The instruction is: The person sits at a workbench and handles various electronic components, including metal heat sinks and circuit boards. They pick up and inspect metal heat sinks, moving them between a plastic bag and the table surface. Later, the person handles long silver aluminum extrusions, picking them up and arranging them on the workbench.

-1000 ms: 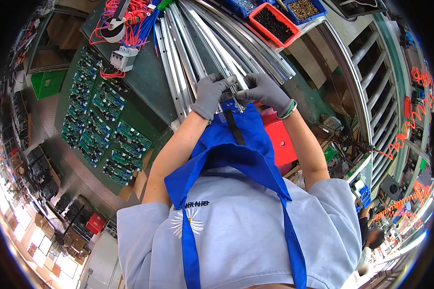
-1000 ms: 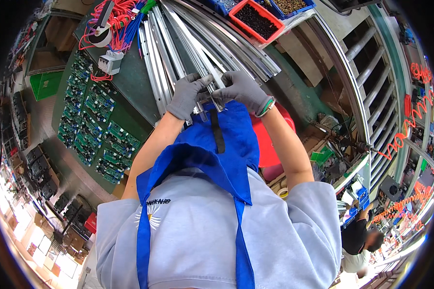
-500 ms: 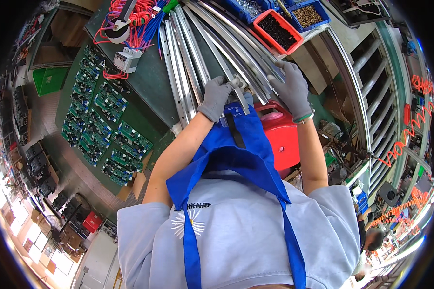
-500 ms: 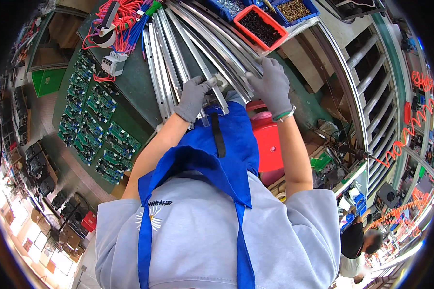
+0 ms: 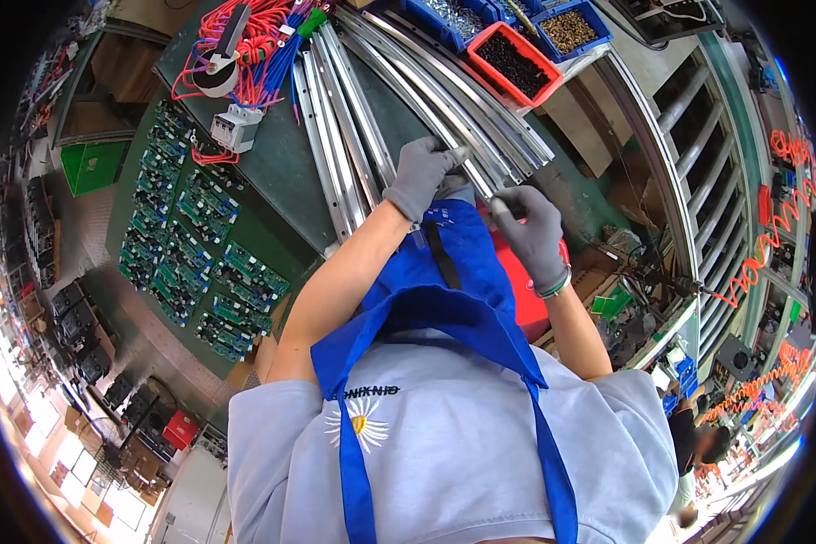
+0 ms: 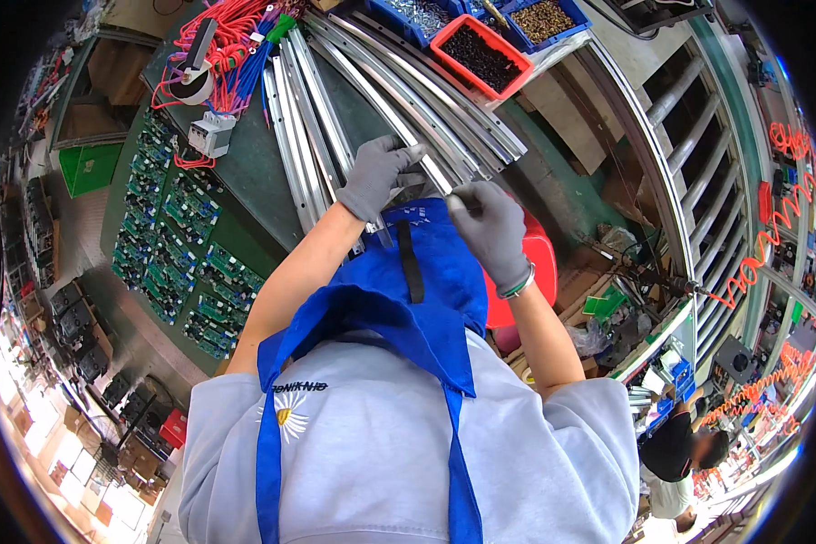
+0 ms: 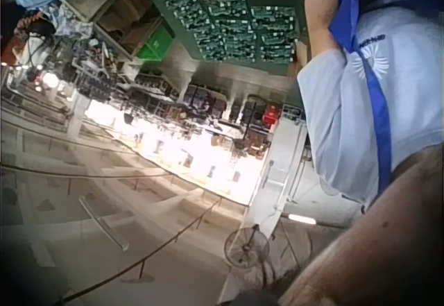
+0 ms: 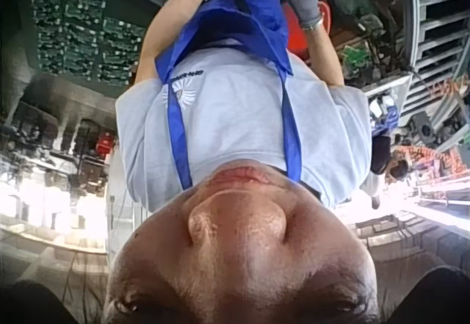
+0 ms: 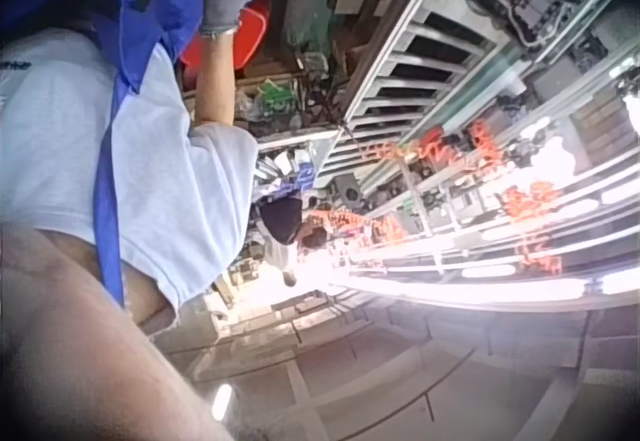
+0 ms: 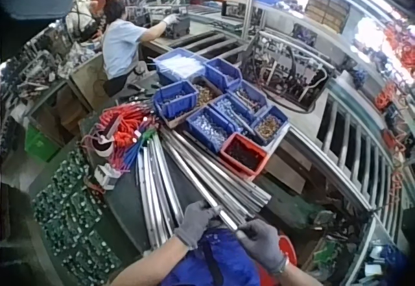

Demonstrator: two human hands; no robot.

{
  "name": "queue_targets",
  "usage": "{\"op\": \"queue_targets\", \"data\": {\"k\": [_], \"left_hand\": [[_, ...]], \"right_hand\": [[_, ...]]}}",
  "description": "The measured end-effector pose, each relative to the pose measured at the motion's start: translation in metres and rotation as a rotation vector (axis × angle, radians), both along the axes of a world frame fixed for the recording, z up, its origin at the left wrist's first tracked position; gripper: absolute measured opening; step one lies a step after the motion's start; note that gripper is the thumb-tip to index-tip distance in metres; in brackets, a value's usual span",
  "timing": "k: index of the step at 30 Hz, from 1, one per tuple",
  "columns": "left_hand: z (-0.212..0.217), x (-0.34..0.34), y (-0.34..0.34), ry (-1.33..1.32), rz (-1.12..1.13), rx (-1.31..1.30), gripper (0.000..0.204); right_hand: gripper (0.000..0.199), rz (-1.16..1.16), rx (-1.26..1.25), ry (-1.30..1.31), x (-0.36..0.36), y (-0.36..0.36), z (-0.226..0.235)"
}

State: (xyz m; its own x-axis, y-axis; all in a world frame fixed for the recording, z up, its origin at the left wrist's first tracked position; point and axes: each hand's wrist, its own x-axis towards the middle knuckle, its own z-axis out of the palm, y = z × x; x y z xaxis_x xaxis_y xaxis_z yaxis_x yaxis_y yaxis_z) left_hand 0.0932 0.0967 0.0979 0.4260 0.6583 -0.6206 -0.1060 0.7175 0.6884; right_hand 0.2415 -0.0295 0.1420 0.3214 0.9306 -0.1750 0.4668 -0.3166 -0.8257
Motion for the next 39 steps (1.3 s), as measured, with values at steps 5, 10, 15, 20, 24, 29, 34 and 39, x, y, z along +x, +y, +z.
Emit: {"op": "queue_targets", "data": {"k": [5,10,15,20,24,29,34,39], "left_hand": [[-0.007,0.017,0.013,0.008,-0.067,0.033,0.023],[-0.026,0.019,0.019,0.282,-0.29,0.159,0.029],[-0.039,-0.003,0.032,0.508,-0.567,0.392,0.038],[0.002,-0.042,0.031,0.356,-0.379,0.296,0.041],[0.017,-0.084,0.008,0.391,-0.275,0.25,0.038],[0.015,-0.119,-0.033,0.429,-0.269,0.165,0.037],[0.015,-0.123,-0.054,0.373,-0.343,0.069,0.049],[-0.023,-0.097,-0.054,-0.345,0.0,-0.119,0.06]], "right_hand": [[0.007,-0.008,0.228,-0.102,-0.002,-0.01,0.013],[0.008,0.076,0.276,-0.12,-0.005,-0.014,0.008],[0.043,0.245,-0.177,0.098,-0.034,-0.016,-0.034],[0.065,0.409,-0.26,-0.042,-0.071,0.011,-0.063],[0.064,0.464,-0.322,-0.149,-0.081,0.03,-0.06],[0.058,0.516,-0.308,-0.098,-0.072,0.037,-0.068],[0.048,0.492,-0.322,0.183,-0.058,0.043,-0.053],[0.034,0.433,-0.452,0.719,-0.066,0.055,-0.009]]}}
